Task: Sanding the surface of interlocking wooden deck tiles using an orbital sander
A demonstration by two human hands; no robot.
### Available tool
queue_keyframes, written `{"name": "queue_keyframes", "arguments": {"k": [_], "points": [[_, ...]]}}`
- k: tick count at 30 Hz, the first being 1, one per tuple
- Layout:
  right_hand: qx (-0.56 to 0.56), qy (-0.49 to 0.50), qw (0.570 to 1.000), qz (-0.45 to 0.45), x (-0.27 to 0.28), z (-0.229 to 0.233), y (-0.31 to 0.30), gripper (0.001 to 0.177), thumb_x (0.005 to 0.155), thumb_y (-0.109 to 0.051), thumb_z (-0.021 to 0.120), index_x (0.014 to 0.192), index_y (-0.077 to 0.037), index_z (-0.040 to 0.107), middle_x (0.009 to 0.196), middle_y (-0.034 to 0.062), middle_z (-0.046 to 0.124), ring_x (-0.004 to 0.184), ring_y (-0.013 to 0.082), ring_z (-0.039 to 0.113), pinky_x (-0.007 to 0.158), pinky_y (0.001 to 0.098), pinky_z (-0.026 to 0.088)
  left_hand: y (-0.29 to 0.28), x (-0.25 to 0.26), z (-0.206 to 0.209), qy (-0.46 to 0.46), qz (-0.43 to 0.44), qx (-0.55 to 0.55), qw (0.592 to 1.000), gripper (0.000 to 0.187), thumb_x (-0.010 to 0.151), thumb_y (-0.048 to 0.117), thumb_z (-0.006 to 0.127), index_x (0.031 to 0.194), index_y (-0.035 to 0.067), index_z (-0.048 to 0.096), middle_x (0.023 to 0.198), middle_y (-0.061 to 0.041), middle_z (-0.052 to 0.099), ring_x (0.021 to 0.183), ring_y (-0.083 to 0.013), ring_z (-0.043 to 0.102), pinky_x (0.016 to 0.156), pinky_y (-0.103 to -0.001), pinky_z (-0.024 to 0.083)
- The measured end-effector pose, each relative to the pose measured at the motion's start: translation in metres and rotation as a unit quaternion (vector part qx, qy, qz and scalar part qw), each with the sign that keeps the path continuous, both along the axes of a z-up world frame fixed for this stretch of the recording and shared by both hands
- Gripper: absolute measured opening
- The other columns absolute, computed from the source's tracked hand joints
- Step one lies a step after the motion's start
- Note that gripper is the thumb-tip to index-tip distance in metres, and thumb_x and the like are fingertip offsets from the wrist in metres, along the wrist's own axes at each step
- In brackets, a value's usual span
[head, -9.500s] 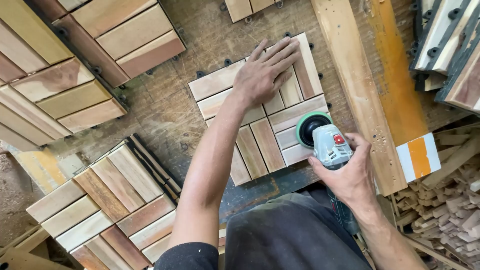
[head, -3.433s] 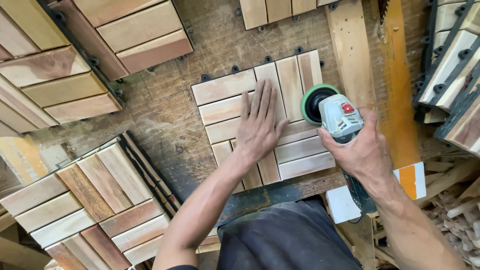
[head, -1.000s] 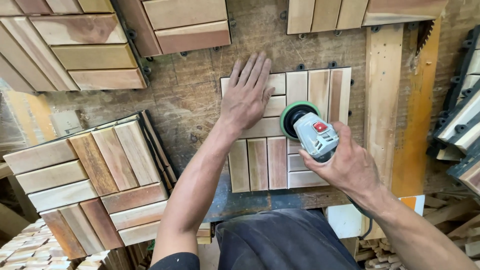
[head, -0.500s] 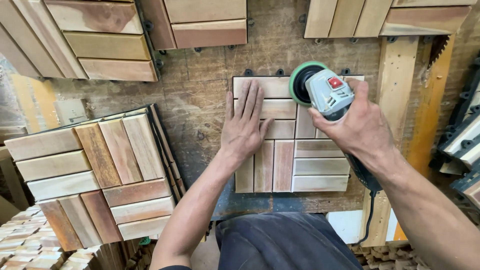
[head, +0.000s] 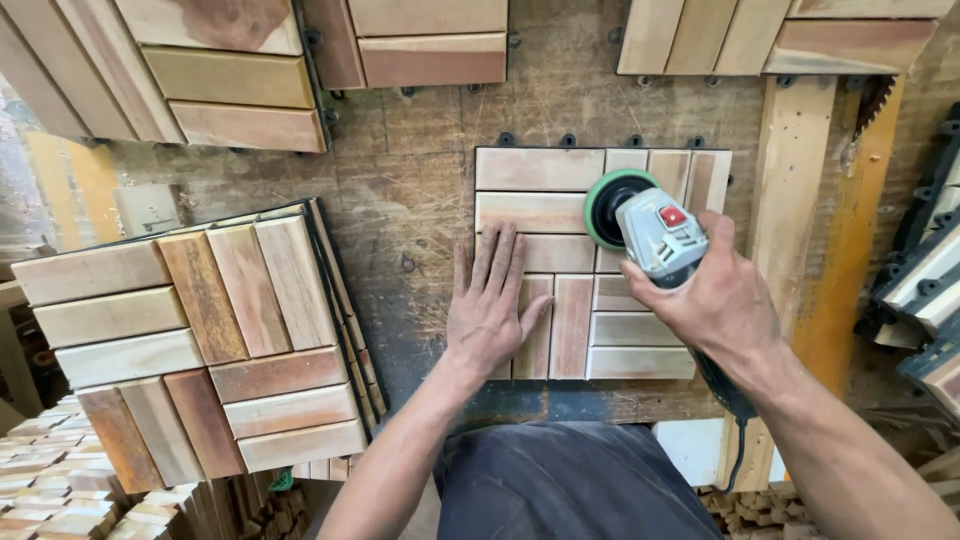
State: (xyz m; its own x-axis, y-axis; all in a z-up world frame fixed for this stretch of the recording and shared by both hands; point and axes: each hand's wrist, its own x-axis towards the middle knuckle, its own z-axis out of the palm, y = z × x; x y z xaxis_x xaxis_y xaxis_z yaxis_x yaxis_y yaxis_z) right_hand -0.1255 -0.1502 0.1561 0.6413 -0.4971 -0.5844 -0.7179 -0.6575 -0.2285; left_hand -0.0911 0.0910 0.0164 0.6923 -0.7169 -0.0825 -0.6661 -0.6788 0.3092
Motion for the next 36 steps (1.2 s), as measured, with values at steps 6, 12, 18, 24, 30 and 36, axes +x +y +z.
{"name": "queue_keyframes", "arguments": {"k": [6, 12, 18, 24, 30, 36], "points": [[-0.029, 0.013, 0.996, -0.08, 0.014, 0.01, 0.012, 0.09, 0.081, -0.061, 0.072, 0.144, -0.004, 0.041, 0.113, 0.0299, 0.068, 0.099, 0.0505, 0.068, 0.077, 0.0598, 0.055, 0.01, -0.025, -0.001, 0.03, 0.131, -0.068, 0.989, 0.099, 0.103, 0.065, 0.047, 0.165, 0.0, 0.004, 0.172, -0.025, 0.005, 0.163, -0.0402, 0.01, 0.134, -0.052, 0.017], [-0.014, -0.035, 0.995, -0.097, 0.052, 0.019, 0.027, 0.087, 0.085, -0.056, 0.073, 0.148, -0.008, 0.037, 0.118, 0.0256, 0.068, 0.102, 0.0473, 0.067, 0.08, 0.0584, 0.054, 0.017, -0.029, -0.005, 0.043, 0.142, -0.124, 0.981, 0.099, 0.101, 0.063, 0.053, 0.164, 0.0, 0.01, 0.171, -0.027, 0.013, 0.161, -0.0414, 0.018, 0.132, -0.054, 0.021], [-0.031, -0.084, 0.993, -0.072, 0.068, -0.012, 0.048, 0.092, 0.081, -0.065, 0.079, 0.141, -0.005, 0.044, 0.104, 0.0411, 0.067, 0.103, 0.0565, 0.067, 0.088, 0.0627, 0.052, 0.011, -0.024, -0.012, -0.018, 0.176, -0.229, 0.957, 0.097, 0.087, 0.057, 0.072, 0.157, -0.001, 0.038, 0.162, -0.03, 0.037, 0.152, -0.0439, 0.036, 0.125, -0.055, 0.025], [-0.02, -0.089, 0.994, -0.055, 0.085, -0.011, 0.073, 0.092, 0.081, -0.064, 0.08, 0.142, -0.006, 0.044, 0.107, 0.0403, 0.067, 0.105, 0.0551, 0.067, 0.088, 0.061, 0.052, 0.014, -0.025, -0.015, -0.017, 0.18, -0.238, 0.954, 0.093, 0.087, 0.055, 0.071, 0.151, -0.006, 0.044, 0.16, -0.03, 0.041, 0.15, -0.0421, 0.041, 0.125, -0.053, 0.027], [-0.009, -0.102, 0.995, -0.02, 0.097, -0.013, 0.098, 0.089, 0.083, -0.062, 0.081, 0.14, -0.005, 0.043, 0.106, 0.0419, 0.066, 0.102, 0.0563, 0.067, 0.087, 0.0619, 0.053, 0.015, -0.024, -0.017, 0.025, 0.175, -0.303, 0.937, 0.093, 0.092, 0.045, 0.069, 0.156, -0.01, 0.032, 0.161, -0.035, 0.035, 0.15, -0.0451, 0.039, 0.123, -0.056, 0.029], [0.019, -0.102, 0.994, 0.021, 0.083, -0.005, 0.118, 0.085, 0.082, -0.059, 0.078, 0.137, -0.004, 0.043, 0.109, 0.0419, 0.066, 0.102, 0.0563, 0.068, 0.088, 0.063, 0.053, 0.025, -0.015, -0.007, 0.171, 0.179, -0.505, 0.827, 0.079, 0.105, 0.036, 0.039, 0.161, -0.011, 0.009, 0.167, -0.036, 0.018, 0.155, -0.0444, 0.024, 0.126, -0.056, 0.022]]}}
